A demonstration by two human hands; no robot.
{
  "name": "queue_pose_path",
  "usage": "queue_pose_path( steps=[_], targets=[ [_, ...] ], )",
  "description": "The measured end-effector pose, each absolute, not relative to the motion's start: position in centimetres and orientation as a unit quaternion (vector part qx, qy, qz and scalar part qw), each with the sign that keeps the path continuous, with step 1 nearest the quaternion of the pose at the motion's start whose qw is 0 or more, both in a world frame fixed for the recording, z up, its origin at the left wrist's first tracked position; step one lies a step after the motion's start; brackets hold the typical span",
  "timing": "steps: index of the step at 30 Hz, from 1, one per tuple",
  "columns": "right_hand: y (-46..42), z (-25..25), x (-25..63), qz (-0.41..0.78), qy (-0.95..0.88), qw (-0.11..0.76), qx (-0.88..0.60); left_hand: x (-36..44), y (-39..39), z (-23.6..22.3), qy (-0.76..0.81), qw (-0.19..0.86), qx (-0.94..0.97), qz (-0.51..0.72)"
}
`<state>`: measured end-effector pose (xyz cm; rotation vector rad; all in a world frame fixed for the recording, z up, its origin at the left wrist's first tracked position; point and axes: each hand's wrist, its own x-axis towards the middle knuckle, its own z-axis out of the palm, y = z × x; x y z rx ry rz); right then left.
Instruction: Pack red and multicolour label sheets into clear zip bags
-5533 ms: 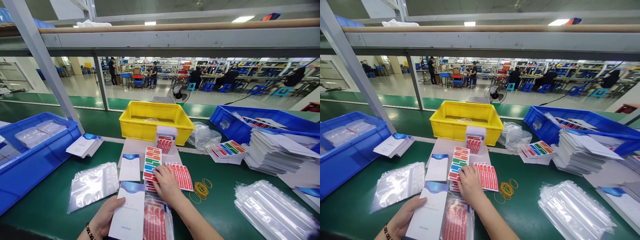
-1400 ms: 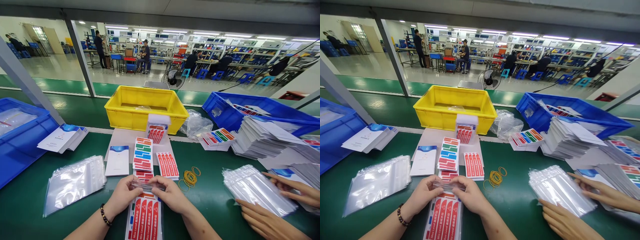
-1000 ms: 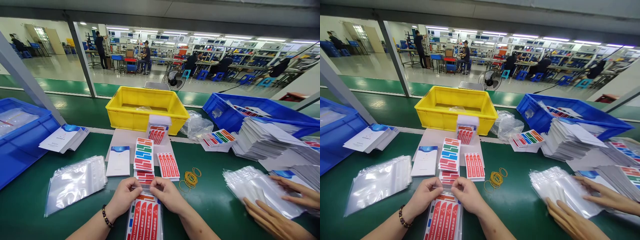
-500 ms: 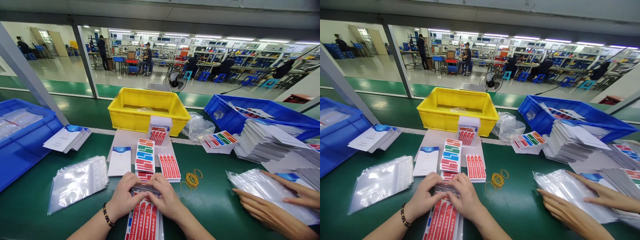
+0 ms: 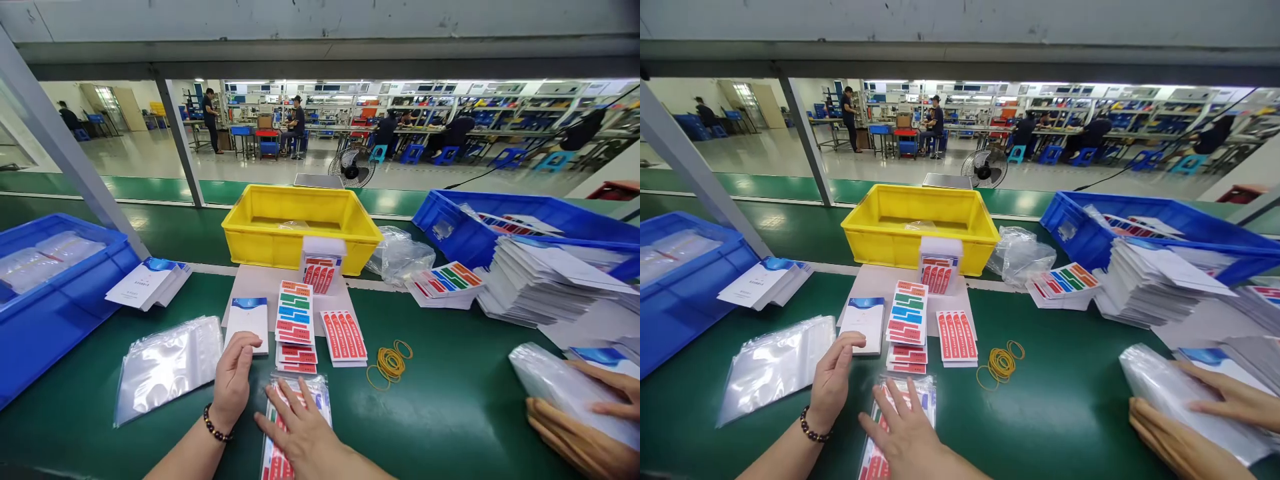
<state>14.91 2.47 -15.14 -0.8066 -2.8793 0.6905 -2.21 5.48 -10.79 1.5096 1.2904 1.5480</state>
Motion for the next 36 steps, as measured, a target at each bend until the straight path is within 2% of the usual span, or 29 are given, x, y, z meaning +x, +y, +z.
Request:
queue_pose_path(
  steps=[3,6,9,13,15,21,24,27,31,33,36],
  targets=[
    [2.8,-14.7,15.2,0.242,-0.934,0.046,-0.259,-3.6,4.6,-9.7,0.503,0.266,0.570,0.593],
    [2.9,-15.2,15.2,0.247,-0.934,0.055,-0.252,-6.4,3.8,-8.4,0.568,0.219,0.578,0.544],
    [2.8,-16.2,15.3,0.230,-0.937,0.088,-0.247,-9.9,3.4,-7.2,0.688,0.208,0.582,0.380],
    [2.8,-16.4,15.6,0.171,-0.934,0.203,-0.240,-13.6,3.4,-6.9,0.800,0.182,0.562,0.104],
    [2.7,-15.9,15.8,0.147,-0.924,0.250,-0.249,-14.8,3.5,-7.5,0.813,0.187,0.549,0.040],
    [2.5,-14.0,15.9,0.142,-0.894,0.327,-0.271,-15.2,3.4,-8.3,0.790,0.214,0.572,0.049],
    [2.6,-12.8,15.8,0.197,-0.866,0.359,-0.287,-12.8,2.9,-7.7,0.765,0.241,0.591,0.087],
    [2.7,-12.0,15.7,0.297,-0.825,0.353,-0.325,-8.7,2.3,-7.3,0.703,0.317,0.620,0.143],
    [2.9,-12.6,15.4,0.400,-0.767,0.291,-0.408,-3.6,2.0,-7.6,0.637,0.352,0.675,0.124],
    [3.0,-13.4,15.4,0.370,-0.777,0.284,-0.424,-2.0,2.1,-8.1,0.623,0.360,0.681,0.138],
    [3.0,-14.4,15.5,0.260,-0.831,0.307,-0.384,-0.8,2.5,-8.8,0.596,0.412,0.658,0.207]
  ],
)
